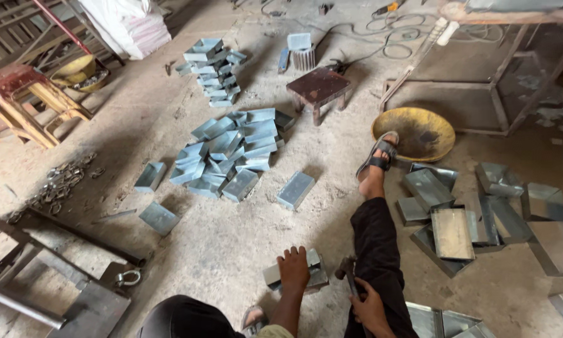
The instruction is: The person sits on the floor and uses a hammer to strike rectangular metal pieces placed on a metal anvil. They repeatedly pick up metal pieces, position them on the anvil, and strike them with the hammer to shape or flatten them.
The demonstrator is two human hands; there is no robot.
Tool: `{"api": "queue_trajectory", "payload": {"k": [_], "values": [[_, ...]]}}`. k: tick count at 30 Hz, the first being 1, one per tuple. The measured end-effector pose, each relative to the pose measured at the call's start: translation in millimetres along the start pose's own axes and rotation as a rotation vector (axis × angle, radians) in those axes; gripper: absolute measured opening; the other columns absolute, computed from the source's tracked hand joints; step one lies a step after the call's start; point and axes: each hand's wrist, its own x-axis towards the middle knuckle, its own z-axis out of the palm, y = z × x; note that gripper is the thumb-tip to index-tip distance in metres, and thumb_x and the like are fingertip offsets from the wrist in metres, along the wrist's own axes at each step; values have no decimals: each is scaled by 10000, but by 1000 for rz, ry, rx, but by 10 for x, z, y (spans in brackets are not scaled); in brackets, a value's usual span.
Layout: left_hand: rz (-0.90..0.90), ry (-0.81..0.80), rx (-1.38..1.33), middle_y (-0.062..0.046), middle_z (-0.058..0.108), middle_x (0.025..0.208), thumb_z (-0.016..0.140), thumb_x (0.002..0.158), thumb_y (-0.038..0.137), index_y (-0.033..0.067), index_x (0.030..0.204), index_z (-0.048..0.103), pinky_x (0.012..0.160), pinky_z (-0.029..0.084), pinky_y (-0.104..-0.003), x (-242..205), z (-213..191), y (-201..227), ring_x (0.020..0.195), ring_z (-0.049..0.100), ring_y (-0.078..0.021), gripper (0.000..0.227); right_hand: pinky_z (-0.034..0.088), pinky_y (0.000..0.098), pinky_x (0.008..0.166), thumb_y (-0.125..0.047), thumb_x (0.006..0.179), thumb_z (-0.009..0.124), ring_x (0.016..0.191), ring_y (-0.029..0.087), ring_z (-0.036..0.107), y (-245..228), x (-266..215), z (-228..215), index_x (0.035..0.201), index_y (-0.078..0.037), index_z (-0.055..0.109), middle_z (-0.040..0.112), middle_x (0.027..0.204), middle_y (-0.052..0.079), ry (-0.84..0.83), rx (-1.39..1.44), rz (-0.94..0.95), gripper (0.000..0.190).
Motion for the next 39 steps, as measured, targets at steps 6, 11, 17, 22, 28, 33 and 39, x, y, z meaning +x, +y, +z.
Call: {"api": "queue_trajectory", "payload": {"k": [6,11,17,22,28,33,39], "values": [[-12,-36,43,-141,599,1148,617,847,23,79,1184,571,930,420,-524,38,26,-5,1103,558,-339,344,439,379,478,-13,954,717,516,192,519,-126,70,-47,1520,-159,500,612,715,123,5,-95,142,623],[-16,-48,5,-131,591,1165,622,847,25,96,1196,567,935,419,-521,2,-47,27,1117,549,-335,360,415,391,477,13,945,720,514,196,487,-157,80,-39,1525,-182,508,574,709,133,23,-60,191,648],[-6,-30,-2,-123,595,1157,641,820,24,97,1191,568,930,418,-511,-14,-46,26,1106,555,-327,385,415,371,448,4,912,723,498,192,502,-74,22,-34,1503,-172,510,601,701,134,7,-31,39,652],[-2,-16,-11,-120,596,1153,665,807,35,102,1170,574,911,421,-516,-45,-53,12,1106,555,-331,380,470,366,453,-5,892,719,510,197,561,-51,-5,-16,1492,-172,514,654,740,111,26,-97,-7,655],[5,-18,-26,-119,594,1155,681,795,38,106,1182,577,930,420,-508,-48,-114,36,1113,557,-328,406,512,366,474,-32,892,730,535,193,596,-62,-29,6,1499,-203,515,642,743,126,43,-168,-21,667],[-15,-90,-52,-128,567,1213,713,770,17,107,1247,551,997,389,-519,-59,-136,30,1171,527,-334,512,526,365,495,-56,916,725,542,203,616,-172,-82,51,1513,-218,507,676,763,126,41,-265,35,656],[-25,-139,-58,-131,549,1251,761,755,57,110,1298,523,1022,374,-524,-42,-201,63,1210,509,-333,596,521,374,499,-67,913,736,539,202,607,-208,-116,58,1526,-228,492,670,772,135,46,-293,40,680]]}}
